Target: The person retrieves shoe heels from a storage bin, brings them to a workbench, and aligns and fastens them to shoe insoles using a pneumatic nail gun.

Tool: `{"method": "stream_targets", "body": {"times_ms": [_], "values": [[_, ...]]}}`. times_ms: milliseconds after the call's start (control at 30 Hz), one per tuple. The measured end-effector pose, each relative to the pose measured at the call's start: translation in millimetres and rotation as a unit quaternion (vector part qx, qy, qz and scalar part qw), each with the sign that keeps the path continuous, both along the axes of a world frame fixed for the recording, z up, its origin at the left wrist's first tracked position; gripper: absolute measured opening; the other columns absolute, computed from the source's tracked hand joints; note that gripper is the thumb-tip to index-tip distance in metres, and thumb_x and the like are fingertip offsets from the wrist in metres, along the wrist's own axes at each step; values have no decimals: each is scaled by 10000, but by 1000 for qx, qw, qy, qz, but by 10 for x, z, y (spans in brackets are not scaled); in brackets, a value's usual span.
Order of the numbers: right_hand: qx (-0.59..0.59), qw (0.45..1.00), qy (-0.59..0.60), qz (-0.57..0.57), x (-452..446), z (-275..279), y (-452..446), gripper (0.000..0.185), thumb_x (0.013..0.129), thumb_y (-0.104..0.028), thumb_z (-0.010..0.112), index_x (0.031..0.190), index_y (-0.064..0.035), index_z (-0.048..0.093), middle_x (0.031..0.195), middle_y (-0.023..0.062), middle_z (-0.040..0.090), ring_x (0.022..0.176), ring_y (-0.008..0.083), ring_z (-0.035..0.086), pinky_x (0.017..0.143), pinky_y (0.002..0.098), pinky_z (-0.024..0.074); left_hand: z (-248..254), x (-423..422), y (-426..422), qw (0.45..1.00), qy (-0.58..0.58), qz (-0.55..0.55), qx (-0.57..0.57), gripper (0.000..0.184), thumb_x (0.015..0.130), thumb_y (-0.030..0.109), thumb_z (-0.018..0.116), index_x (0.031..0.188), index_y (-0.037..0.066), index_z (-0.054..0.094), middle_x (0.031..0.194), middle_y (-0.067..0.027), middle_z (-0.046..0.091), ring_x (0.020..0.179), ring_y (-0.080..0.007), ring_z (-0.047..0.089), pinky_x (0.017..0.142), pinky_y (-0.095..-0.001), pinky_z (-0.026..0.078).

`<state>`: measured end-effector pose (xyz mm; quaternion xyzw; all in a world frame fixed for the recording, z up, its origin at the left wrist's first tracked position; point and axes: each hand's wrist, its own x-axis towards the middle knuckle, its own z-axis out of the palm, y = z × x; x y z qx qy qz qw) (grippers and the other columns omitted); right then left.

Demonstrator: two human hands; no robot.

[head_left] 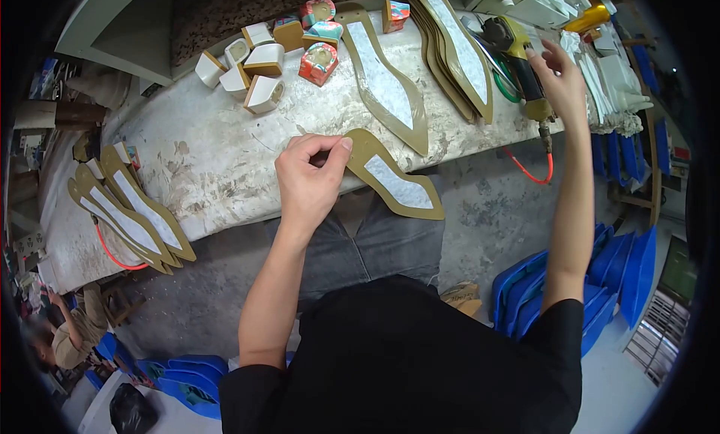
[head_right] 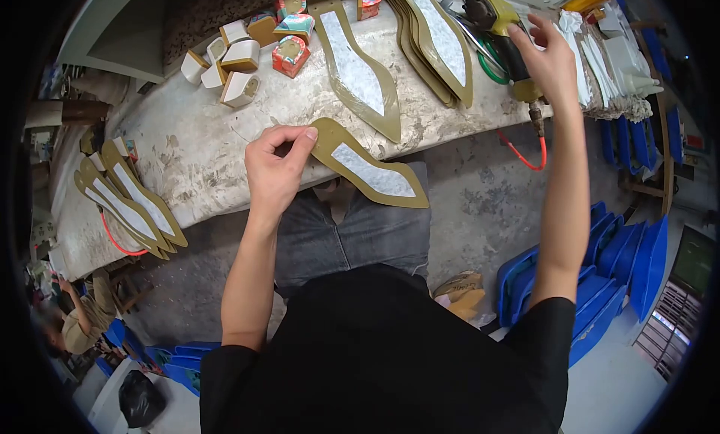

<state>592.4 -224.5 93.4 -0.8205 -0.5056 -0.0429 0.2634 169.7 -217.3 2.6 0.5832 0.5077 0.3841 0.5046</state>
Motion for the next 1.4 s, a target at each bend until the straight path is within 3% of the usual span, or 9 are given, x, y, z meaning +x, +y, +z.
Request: {"method": "stream_targets", "body": {"times_ms": [200, 333, 500, 567, 767, 833, 933, 1167, 1400], "values": [[-183, 982, 36, 24, 327, -166, 349, 638, 877, -434, 825, 1220, 94, 725, 1005, 167, 775, 820, 215, 725, 704, 280, 581, -9, -20, 28, 1000, -2, 9, -12, 110, 884, 86, 773, 881, -21, 797, 799, -61, 715, 757, -161, 565, 682, -280, 484], [-269, 943, 192, 35, 551, -159, 448, 586, 874, -416, 817, 1103, 117, 731, 914, 156, 753, 695, 198, 699, 634, 268, 574, 0, -23, 40, 1000, -5, 3, 1, 106, 875, 86, 777, 874, -18, 796, 797, -63, 712, 756, -170, 570, 686, -279, 487], [-232, 914, 332, 12, 469, 72, 278, 353, 880, -321, 770, 863, 27, 714, 732, 70, 675, 594, 149, 606, 564, 258, 506, -72, -54, 10, 1000, -10, -11, 25, 98, 874, 74, 784, 876, -23, 790, 797, -73, 708, 742, -177, 568, 680, -281, 481], [-218, 929, 300, -10, 381, 365, 149, 285, 882, -274, 725, 762, -19, 680, 654, 53, 628, 559, 131, 554, 531, 262, 452, -26, -32, -4, 1000, -16, -6, 7, 89, 874, 64, 786, 884, -24, 789, 809, -82, 716, 740, -174, 566, 680, -279, 480], [-201, 903, 377, 40, -734, 1063, -568, 206, 866, -163, 664, 984, -7, 728, 563, 18, 567, 529, 123, 529, 517, 248, 395, 3, -74, -5, 1000, -12, 11, 5, 88, 871, 63, 786, 886, -24, 791, 818, -88, 723, 737, -171, 565, 679, -277, 480], [-229, 894, 381, 60, -1121, 1054, -779, 349, 839, -87, 696, 1176, 3, 700, 691, 48, 650, 618, 140, 598, 594, 261, 463, -22, -107, 8, 999, -23, 5, 30, 101, 873, 79, 781, 878, -22, 789, 810, -86, 723, 748, -174, 566, 681, -286, 482], [-197, 870, 412, 183, -1583, 819, -1000, 482, 788, -40, 770, 1253, -10, 650, 1065, 116, 716, 851, 207, 680, 786, 310, 539, -12, -166, 34, 1000, -6, 7, 17, 109, 877, 89, 773, 873, -18, 789, 805, -82, 722, 759, -180, 567, 684, -291, 482], [-279, 843, 370, 271, -2098, 481, -763, 286, 774, -45, 779, 1032, 11, 668, 935, 115, 739, 747, 207, 637, 703, 342, 522, 44, -117, 26, 1000, 3, 5, 15, 126, 889, 112, 751, 852, -3, 786, 791, -72, 719, 779, -201, 566, 681, -308, 475], [-245, 860, 308, 325, -2237, 332, -695, 213, 782, -40, 764, 969, 18, 679, 834, 95, 717, 676, 199, 595, 648, 345, 504, 38, -119, 27, 1000, 13, 16, 18, 133, 888, 116, 746, 829, 1, 778, 799, -72, 719, 776, -212, 559, 676, -318, 469]]}}
